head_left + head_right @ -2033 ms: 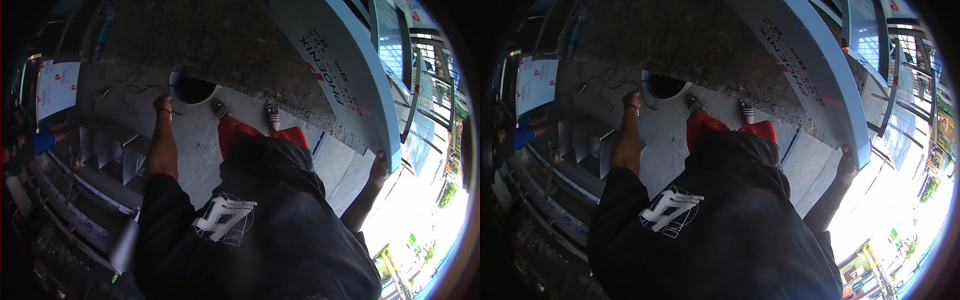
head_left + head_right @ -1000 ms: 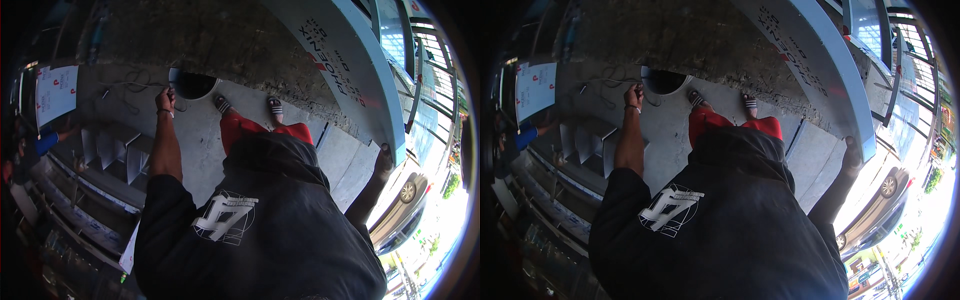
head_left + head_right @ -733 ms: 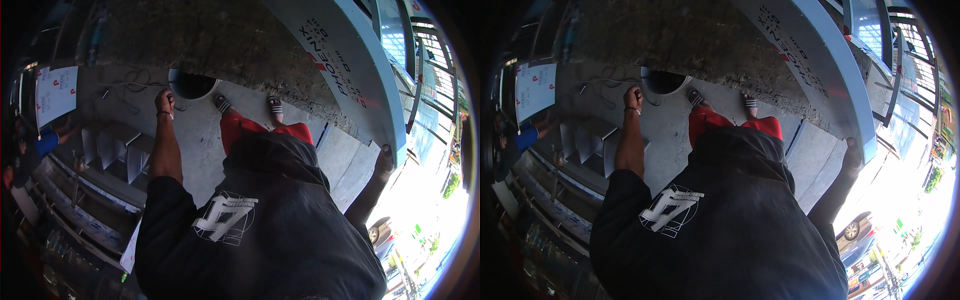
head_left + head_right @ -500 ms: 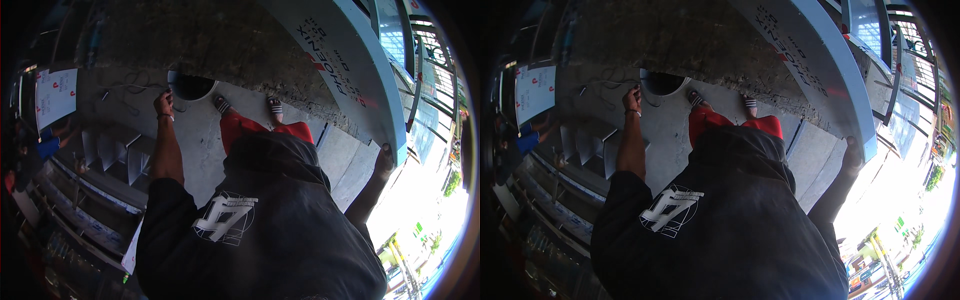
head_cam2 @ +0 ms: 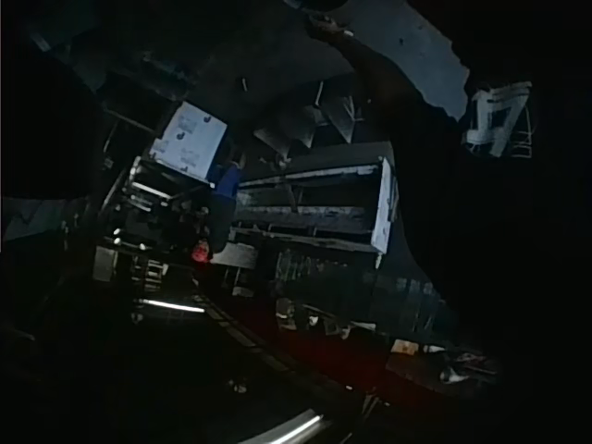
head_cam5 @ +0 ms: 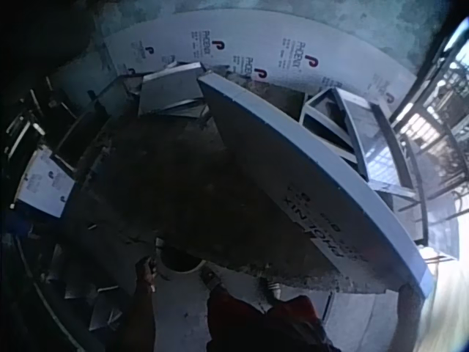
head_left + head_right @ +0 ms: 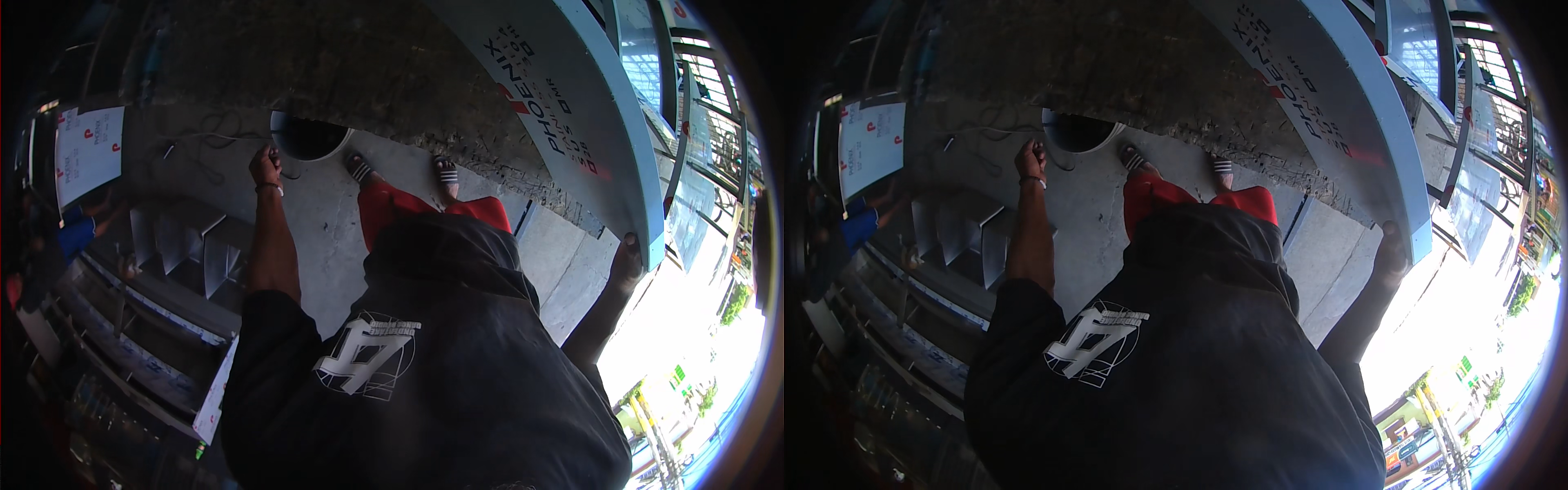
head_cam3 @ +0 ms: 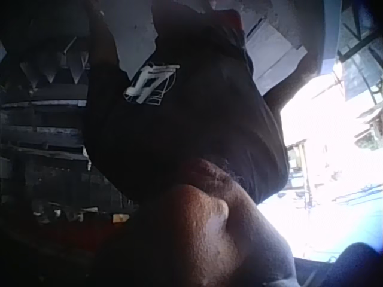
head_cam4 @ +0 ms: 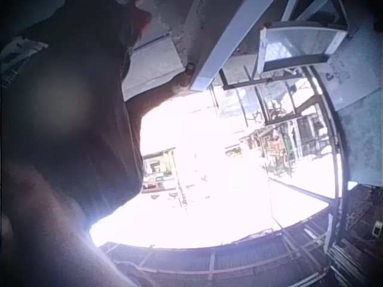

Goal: The person is marking and folding metal sheets for fabrication, assisted by another person using a grinder.

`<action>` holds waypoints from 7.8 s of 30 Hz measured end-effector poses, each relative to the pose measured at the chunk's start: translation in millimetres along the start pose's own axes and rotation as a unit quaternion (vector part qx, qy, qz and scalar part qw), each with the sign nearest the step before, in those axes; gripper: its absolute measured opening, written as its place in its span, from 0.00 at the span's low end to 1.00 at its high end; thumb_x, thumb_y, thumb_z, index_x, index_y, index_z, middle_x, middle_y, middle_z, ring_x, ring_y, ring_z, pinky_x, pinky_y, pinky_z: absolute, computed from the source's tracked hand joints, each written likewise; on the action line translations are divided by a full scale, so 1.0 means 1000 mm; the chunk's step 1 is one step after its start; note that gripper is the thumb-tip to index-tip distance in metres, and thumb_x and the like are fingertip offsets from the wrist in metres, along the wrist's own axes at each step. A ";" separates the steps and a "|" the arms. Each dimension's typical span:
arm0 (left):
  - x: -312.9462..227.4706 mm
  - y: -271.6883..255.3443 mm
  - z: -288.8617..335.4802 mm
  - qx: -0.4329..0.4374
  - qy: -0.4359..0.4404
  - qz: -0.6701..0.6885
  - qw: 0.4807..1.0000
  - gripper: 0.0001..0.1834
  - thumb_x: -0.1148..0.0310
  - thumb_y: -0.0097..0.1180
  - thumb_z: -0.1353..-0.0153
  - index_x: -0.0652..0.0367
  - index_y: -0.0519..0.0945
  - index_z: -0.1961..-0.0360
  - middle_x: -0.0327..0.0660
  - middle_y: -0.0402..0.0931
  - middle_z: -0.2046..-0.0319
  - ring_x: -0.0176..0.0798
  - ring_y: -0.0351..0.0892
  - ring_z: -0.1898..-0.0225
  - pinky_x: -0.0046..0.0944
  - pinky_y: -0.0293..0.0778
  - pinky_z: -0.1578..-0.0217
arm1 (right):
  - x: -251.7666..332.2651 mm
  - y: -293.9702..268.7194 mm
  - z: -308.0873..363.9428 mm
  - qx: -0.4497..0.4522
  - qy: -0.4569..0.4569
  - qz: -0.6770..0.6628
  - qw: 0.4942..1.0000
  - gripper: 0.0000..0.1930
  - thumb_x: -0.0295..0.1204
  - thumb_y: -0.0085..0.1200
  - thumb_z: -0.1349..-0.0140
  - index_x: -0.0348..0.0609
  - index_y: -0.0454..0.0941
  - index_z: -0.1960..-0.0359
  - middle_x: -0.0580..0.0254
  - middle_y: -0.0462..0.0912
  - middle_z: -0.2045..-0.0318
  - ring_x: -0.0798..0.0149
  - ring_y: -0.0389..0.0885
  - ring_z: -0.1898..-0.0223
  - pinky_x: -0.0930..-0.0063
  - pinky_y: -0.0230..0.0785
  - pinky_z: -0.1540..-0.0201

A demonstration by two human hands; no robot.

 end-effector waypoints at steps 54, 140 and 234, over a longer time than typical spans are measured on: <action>-0.129 0.279 0.594 0.311 0.510 -0.236 0.767 0.07 0.77 0.58 0.28 0.68 0.77 0.52 0.33 0.72 0.72 0.19 0.63 0.72 0.22 0.58 0.72 | 0.061 0.076 -0.039 0.075 -0.200 -0.155 0.965 0.22 0.31 0.82 0.59 0.37 0.83 0.64 0.56 0.84 0.71 0.58 0.85 0.72 0.67 0.75 0.69; -0.070 0.277 0.647 0.329 -0.017 0.037 0.944 0.16 0.60 0.42 0.17 0.54 0.69 0.66 0.26 0.51 0.84 0.21 0.43 0.85 0.30 0.45 0.83 | 0.053 0.081 -0.036 0.097 -0.228 -0.164 0.955 0.19 0.24 0.69 0.61 0.32 0.81 0.64 0.53 0.80 0.72 0.52 0.80 0.73 0.64 0.72 0.70; 0.059 0.350 0.371 -0.026 0.426 -0.483 0.765 0.11 0.72 0.52 0.35 0.65 0.77 0.54 0.55 0.85 0.70 0.58 0.87 0.65 0.57 0.81 0.66 | -0.023 0.024 -0.101 0.252 -0.387 0.025 0.886 0.16 0.35 0.69 0.43 0.38 0.78 0.61 0.50 0.79 0.69 0.44 0.79 0.70 0.54 0.70 0.65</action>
Point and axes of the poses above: each hand's wrist, its own z-axis away from the middle knuckle, its own y-axis out of the palm, x = y × z, the point moved 2 cm from there along -z, towards the middle knuckle
